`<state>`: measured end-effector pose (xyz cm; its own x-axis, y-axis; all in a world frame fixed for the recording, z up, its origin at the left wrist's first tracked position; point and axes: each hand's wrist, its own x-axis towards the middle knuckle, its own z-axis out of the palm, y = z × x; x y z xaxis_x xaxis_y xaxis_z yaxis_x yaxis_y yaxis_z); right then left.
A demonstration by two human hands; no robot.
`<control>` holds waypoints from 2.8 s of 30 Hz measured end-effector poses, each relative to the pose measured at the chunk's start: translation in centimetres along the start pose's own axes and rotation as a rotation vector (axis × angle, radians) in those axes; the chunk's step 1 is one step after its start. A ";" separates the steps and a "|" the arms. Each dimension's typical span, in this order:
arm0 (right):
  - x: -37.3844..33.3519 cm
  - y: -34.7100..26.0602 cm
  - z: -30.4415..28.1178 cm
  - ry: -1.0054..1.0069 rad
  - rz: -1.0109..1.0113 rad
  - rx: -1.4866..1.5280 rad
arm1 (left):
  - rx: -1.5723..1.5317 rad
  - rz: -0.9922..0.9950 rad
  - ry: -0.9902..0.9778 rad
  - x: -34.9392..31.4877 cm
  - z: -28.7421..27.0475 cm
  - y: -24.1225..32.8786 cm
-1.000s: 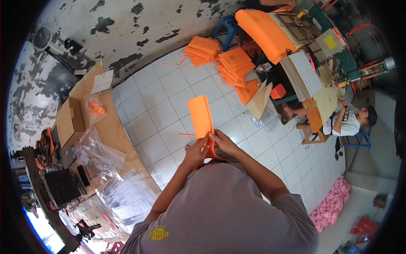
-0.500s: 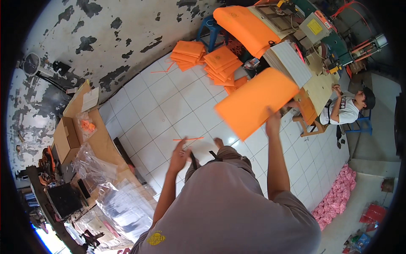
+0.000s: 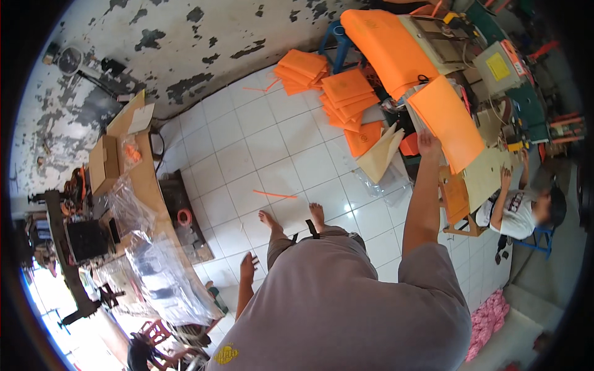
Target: The person cuts the edges of white foam sheets using shears, carries the stack to another station, and places a clear plastic sheet into a manual press.
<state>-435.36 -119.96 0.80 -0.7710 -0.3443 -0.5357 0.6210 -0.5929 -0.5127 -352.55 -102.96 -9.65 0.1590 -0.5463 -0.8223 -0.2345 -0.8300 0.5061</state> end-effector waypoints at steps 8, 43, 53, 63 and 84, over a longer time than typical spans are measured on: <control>-3.7 12.2 -19.3 -0.290 0.490 -0.589 | 0.012 -0.272 -0.119 -5.2 3.7 -11.5; -20.3 14.5 -33.6 -0.570 0.881 -2.052 | -1.278 -0.247 0.006 -14.4 5.1 -28.2; -44.5 33.1 -38.2 -0.983 0.785 -2.321 | -1.441 -0.612 -0.096 -20.1 -12.4 -43.2; -71.3 49.2 -31.0 -1.334 0.985 -1.862 | -1.516 -0.091 0.772 -24.5 -30.3 -48.8; -81.3 55.4 -31.6 -0.685 0.352 -1.640 | -0.639 -0.361 0.050 -25.4 -44.9 -58.9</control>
<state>-333.78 -101.83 -5.24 -0.2394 -0.7392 -0.6295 -0.0826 0.6615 -0.7454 -299.77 -45.26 -6.90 0.1676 -0.2182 -0.9614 0.4428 -0.8547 0.2711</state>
